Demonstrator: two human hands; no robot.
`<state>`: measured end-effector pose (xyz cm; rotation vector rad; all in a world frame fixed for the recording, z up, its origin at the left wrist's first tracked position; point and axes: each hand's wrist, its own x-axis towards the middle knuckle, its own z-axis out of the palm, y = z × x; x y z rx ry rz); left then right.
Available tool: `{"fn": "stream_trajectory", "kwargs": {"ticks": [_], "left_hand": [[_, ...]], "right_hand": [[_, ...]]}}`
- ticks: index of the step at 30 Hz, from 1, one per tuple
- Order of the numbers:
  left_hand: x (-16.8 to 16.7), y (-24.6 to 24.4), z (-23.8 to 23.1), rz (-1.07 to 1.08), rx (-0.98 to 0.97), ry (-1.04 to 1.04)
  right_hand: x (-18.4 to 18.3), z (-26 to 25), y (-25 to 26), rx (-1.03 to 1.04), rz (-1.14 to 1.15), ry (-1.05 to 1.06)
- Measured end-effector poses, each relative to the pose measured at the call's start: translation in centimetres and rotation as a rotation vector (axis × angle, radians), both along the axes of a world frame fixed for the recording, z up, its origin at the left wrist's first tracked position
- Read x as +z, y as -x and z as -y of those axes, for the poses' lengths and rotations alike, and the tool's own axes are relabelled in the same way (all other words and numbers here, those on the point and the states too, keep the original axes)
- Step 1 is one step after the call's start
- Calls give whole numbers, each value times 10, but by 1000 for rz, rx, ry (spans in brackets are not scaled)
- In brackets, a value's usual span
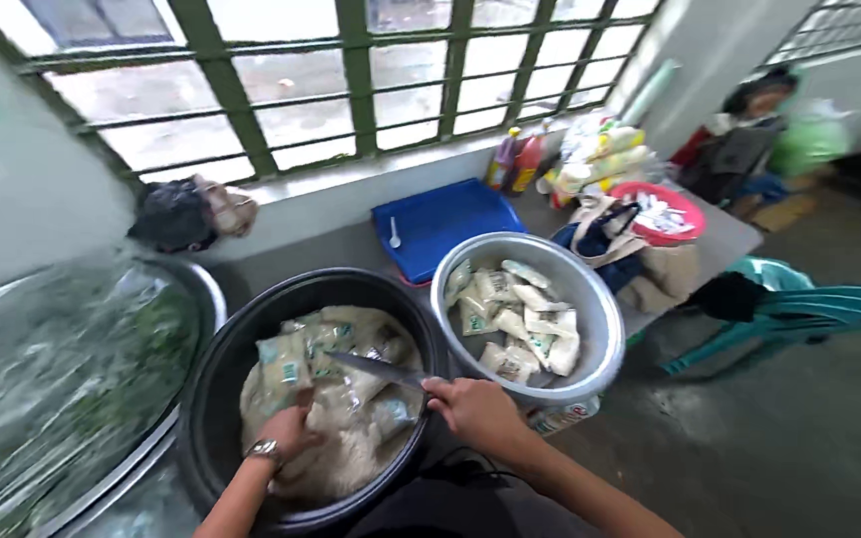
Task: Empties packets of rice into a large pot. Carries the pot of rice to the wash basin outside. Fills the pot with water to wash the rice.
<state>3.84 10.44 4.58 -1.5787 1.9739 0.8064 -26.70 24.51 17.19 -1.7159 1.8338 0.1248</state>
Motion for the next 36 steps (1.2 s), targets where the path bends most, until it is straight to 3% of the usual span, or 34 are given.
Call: {"fn": "stream_trajectory", "kwargs": {"ticks": [3, 6, 9, 12, 18, 29, 36], "left_hand": [[2, -11, -8, -233, 38, 96], [12, -24, -15, -571, 345, 252], [39, -11, -11, -728, 649, 353], [33, -1, -3, -842, 753, 485], [31, 15, 7, -528, 739, 548], [45, 42, -14, -448, 679, 545], [52, 39, -14, -403, 685, 535]], "right_hand": [[1, -1, 0, -6, 4, 17], [3, -9, 1, -26, -4, 103], [0, -21, 1, -35, -14, 330], [-8, -26, 0, 40, -6, 509], [-13, -30, -4, 119, -52, 552], [-18, 2, -56, 124, -185, 263], [-15, 8, -42, 174, -177, 293]]}}
